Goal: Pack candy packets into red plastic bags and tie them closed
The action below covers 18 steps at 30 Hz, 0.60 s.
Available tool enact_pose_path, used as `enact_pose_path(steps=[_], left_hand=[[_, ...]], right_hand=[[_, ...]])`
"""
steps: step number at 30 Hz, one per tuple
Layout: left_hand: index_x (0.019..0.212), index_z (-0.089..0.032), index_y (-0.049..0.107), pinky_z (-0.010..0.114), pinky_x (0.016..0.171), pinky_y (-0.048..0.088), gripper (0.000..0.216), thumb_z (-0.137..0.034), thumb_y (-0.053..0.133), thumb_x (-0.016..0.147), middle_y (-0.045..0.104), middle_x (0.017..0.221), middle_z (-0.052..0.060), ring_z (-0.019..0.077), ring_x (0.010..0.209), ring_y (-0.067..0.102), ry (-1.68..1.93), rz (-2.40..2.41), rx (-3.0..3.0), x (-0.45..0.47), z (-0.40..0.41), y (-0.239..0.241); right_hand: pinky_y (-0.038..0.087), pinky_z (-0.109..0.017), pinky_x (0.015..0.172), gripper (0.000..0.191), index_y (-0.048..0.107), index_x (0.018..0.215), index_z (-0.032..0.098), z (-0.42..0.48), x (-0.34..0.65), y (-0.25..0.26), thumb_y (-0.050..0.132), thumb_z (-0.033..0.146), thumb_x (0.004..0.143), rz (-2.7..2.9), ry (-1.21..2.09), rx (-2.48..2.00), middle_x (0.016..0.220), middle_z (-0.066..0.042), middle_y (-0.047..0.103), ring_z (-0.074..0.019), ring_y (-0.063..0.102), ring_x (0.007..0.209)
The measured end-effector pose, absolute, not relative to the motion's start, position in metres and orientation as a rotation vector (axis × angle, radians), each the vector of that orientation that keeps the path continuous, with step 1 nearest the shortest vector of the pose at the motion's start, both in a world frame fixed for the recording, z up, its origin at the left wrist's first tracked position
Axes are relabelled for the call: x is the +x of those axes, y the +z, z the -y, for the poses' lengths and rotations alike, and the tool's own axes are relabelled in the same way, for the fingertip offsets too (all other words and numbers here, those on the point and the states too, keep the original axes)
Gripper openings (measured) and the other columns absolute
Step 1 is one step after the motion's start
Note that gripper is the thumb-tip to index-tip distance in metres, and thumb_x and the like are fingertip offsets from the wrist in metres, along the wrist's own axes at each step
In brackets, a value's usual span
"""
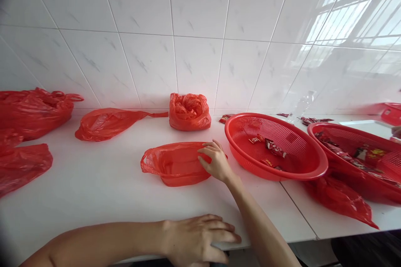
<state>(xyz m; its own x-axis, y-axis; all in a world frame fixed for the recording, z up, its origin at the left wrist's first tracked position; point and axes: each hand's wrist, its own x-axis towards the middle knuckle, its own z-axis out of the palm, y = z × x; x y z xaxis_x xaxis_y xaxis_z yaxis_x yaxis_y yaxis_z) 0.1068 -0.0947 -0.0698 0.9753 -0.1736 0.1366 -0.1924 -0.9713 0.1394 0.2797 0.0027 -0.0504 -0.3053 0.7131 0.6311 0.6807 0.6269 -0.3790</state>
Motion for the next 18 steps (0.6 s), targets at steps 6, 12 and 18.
enact_pose_path(steps=[6, 12, 18], left_hand=[[0.12, -0.022, 0.069, 0.041, 0.116, 0.035, 0.035, -0.029, 0.053, 0.09, 0.039, 0.157, 0.01, 0.0272, 0.145, 0.037, 0.24, 0.266, 2.925, 0.105, 0.09, -0.074], [0.129, -0.024, 0.06, 0.039, 0.12, 0.028, 0.036, -0.034, 0.047, 0.097, 0.041, 0.157, 0.006, 0.0241, 0.146, 0.036, 0.203, 0.161, 2.74, 0.111, 0.088, -0.095], [0.152, -0.022, 0.031, 0.034, 0.121, 0.027, 0.055, -0.027, 0.044, 0.098, 0.048, 0.152, 0.008, 0.0188, 0.143, 0.041, 0.17, 0.01, 2.498, 0.119, 0.09, -0.105]], right_hand=[[0.053, -0.047, 0.097, 0.017, 0.073, 0.099, 0.023, 0.001, 0.279, -0.043, 0.059, 0.023, 0.09, 1.976, 0.117, -1.117, 0.099, -0.009, 0.074, -0.025, 0.066, 0.101], [0.057, -0.041, 0.087, 0.02, 0.073, 0.101, 0.023, 0.004, 0.277, -0.039, 0.056, 0.022, 0.091, 1.945, 0.172, -1.129, 0.099, -0.009, 0.073, -0.0242, 0.066, 0.098], [0.057, -0.039, 0.086, 0.022, 0.071, 0.106, 0.023, 0.004, 0.278, -0.042, 0.054, 0.018, 0.092, 1.956, 0.139, -1.07, 0.1, -0.008, 0.073, -0.0232, 0.065, 0.1]])
